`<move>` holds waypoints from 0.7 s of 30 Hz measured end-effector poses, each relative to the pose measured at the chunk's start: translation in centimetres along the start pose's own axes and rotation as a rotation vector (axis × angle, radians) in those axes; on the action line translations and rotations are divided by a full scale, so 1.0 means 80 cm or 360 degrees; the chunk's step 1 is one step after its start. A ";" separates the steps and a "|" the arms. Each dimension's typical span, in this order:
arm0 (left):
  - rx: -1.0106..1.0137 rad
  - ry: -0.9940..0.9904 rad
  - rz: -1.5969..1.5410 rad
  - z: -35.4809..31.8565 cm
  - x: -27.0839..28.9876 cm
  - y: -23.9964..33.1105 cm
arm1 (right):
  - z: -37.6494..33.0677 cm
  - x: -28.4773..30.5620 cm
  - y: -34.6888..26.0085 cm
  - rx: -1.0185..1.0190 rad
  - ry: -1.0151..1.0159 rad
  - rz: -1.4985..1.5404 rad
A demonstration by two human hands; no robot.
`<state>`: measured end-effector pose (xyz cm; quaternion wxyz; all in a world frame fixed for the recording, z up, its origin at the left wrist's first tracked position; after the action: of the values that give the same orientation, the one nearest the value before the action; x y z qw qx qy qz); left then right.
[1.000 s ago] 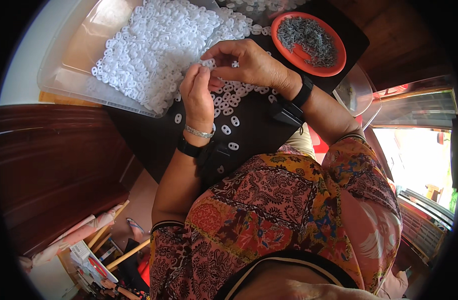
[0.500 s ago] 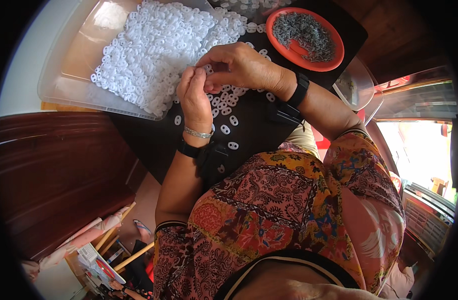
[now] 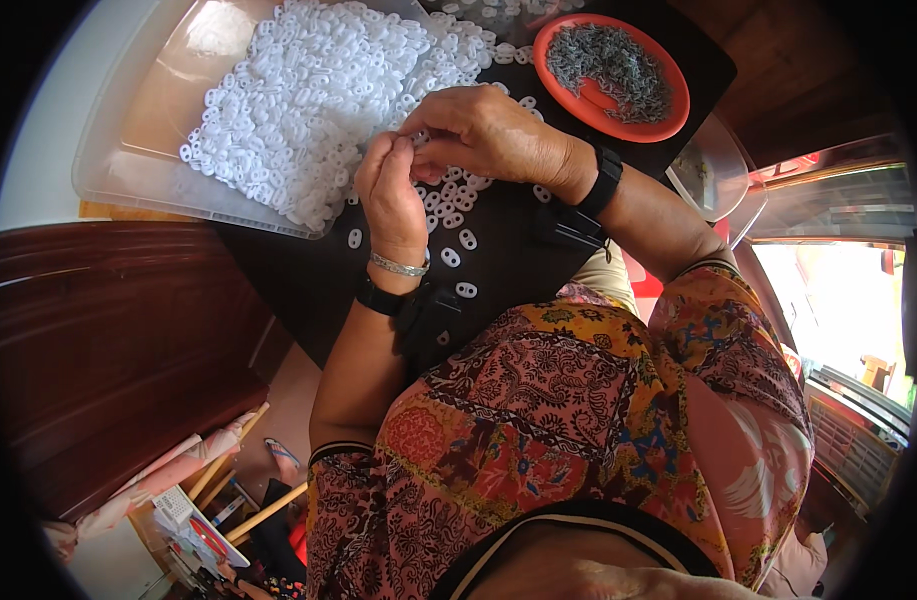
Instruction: The recorder is manually assembling small white plastic components by inserting metal pins into designated holes.
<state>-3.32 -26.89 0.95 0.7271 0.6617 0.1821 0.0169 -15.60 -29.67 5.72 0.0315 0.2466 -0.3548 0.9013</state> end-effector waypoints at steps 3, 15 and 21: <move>-0.0011 0.0051 -0.0011 -0.001 -0.001 0.000 | -0.001 0.000 -0.001 -0.0011 0.0003 -0.0001; 0.0028 0.0113 -0.0010 -0.009 0.008 -0.003 | -0.003 -0.006 -0.014 0.0095 0.0074 -0.0010; 0.0044 0.0182 -0.0006 -0.004 0.005 -0.004 | -0.002 -0.006 -0.012 0.0058 0.0115 -0.0077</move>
<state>-3.10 -26.51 0.51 0.7063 0.6693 0.2248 0.0509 -15.01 -28.76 5.99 0.0615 0.2228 -0.3308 0.9150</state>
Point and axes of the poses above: each hand's wrist, its own z-axis towards the middle knuckle, its own x-axis out of the back of the hand, y = z × x, the point moved 5 cm from there along z, towards the middle knuckle, and after that the axes turned 11 degrees about y, right-handed, at the moved point
